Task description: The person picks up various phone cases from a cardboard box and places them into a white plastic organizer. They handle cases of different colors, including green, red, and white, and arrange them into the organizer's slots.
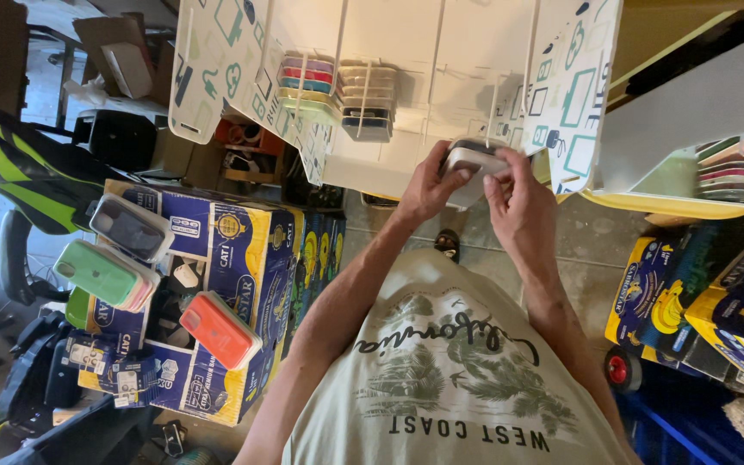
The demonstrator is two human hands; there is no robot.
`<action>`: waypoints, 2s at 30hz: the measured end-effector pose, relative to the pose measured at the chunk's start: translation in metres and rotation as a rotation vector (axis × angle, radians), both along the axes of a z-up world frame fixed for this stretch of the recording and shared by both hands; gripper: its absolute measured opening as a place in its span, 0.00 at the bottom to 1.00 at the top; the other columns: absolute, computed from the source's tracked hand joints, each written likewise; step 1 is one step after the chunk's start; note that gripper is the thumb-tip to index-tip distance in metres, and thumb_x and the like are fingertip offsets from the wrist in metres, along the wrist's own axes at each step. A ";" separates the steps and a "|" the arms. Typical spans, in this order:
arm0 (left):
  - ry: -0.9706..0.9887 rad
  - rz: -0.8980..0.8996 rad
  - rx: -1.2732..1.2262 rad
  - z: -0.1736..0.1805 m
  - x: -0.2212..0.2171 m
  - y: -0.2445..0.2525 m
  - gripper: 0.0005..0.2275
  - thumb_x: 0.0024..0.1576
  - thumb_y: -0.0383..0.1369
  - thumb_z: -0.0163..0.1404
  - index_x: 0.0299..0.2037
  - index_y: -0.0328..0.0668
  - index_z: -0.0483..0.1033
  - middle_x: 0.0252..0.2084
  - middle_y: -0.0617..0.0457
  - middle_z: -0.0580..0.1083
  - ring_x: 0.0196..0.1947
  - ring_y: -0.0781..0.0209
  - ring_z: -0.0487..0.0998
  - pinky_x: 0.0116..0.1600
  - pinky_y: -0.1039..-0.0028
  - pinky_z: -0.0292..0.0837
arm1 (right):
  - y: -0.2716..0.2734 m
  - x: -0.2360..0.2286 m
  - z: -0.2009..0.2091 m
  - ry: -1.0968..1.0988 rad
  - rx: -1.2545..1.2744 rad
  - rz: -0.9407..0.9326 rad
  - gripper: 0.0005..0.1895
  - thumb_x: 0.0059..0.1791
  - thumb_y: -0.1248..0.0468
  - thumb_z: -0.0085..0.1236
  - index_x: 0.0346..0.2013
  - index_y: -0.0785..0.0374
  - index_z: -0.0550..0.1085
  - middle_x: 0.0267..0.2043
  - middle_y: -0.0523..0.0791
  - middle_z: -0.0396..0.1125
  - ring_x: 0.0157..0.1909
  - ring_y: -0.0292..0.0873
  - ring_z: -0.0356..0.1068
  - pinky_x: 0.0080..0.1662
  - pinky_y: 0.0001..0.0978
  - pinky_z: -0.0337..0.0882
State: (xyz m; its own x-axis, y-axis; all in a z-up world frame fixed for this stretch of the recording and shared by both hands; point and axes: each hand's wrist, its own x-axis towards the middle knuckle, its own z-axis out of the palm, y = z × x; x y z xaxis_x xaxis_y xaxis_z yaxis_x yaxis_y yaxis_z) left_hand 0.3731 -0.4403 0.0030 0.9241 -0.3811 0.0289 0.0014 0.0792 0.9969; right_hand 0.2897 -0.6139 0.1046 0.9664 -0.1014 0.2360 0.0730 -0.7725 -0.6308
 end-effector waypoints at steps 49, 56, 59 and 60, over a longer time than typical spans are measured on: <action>-0.470 0.508 0.247 0.021 0.047 -0.051 0.29 0.61 0.49 0.66 0.68 0.48 0.72 0.56 0.49 0.79 0.58 0.45 0.84 0.65 0.59 0.76 | -0.004 0.003 -0.033 -0.191 -0.406 -0.094 0.24 0.61 0.65 0.63 0.72 0.59 0.71 0.45 0.44 0.81 0.40 0.52 0.83 0.41 0.47 0.82; -0.360 0.541 0.153 0.022 0.064 -0.056 0.30 0.62 0.49 0.66 0.70 0.47 0.70 0.60 0.47 0.74 0.65 0.43 0.78 0.67 0.59 0.79 | -0.007 -0.003 -0.023 -0.049 -0.476 -0.111 0.25 0.58 0.63 0.65 0.71 0.47 0.76 0.65 0.48 0.68 0.50 0.52 0.81 0.46 0.51 0.82; -0.343 0.538 0.152 0.023 0.067 -0.057 0.30 0.61 0.47 0.67 0.71 0.49 0.69 0.62 0.49 0.72 0.67 0.46 0.77 0.69 0.60 0.78 | 0.001 -0.002 -0.011 0.054 -0.470 -0.097 0.26 0.60 0.64 0.64 0.73 0.48 0.75 0.68 0.51 0.66 0.53 0.52 0.81 0.48 0.50 0.83; -0.331 0.548 0.146 0.023 0.067 -0.058 0.31 0.61 0.47 0.67 0.71 0.50 0.69 0.63 0.49 0.71 0.67 0.46 0.76 0.69 0.60 0.78 | 0.005 -0.002 -0.008 0.105 -0.486 -0.087 0.26 0.61 0.64 0.62 0.75 0.49 0.73 0.64 0.52 0.69 0.52 0.53 0.81 0.47 0.49 0.84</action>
State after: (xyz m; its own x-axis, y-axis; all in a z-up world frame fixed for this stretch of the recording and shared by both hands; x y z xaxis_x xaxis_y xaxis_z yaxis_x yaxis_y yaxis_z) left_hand 0.4402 -0.4980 0.0262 0.9365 0.1209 0.3291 -0.3096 -0.1555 0.9381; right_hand 0.2877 -0.6093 0.0963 0.9804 -0.0856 0.1776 -0.0498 -0.9792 -0.1968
